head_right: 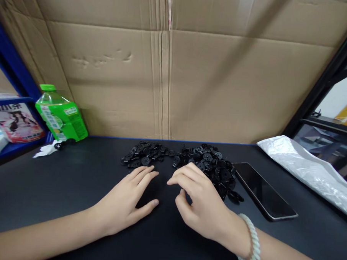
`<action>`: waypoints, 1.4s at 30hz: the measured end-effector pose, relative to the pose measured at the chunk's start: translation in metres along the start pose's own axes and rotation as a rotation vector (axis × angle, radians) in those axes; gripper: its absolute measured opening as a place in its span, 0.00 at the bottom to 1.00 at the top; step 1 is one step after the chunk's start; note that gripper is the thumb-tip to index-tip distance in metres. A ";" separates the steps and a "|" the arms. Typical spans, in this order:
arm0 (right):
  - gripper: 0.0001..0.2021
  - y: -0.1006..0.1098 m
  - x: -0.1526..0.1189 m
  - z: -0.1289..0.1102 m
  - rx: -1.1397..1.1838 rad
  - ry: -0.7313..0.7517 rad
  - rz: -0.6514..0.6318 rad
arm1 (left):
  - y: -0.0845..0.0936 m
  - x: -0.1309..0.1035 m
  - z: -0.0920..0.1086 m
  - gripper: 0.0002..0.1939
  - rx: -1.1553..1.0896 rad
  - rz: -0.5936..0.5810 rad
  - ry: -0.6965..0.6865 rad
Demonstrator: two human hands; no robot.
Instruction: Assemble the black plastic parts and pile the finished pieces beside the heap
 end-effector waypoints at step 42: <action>0.13 -0.043 -0.008 0.019 1.060 -0.716 -0.148 | 0.010 -0.003 0.013 0.14 -0.732 0.349 -0.082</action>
Point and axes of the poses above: each hand's wrist, its own x-axis towards the middle knuckle, its own y-axis out of the back of the hand, z = x × y, the point moved 3 cm from there along x, towards the middle knuckle, and after that the axes turned 3 degrees about x, right-handed, at the moved point
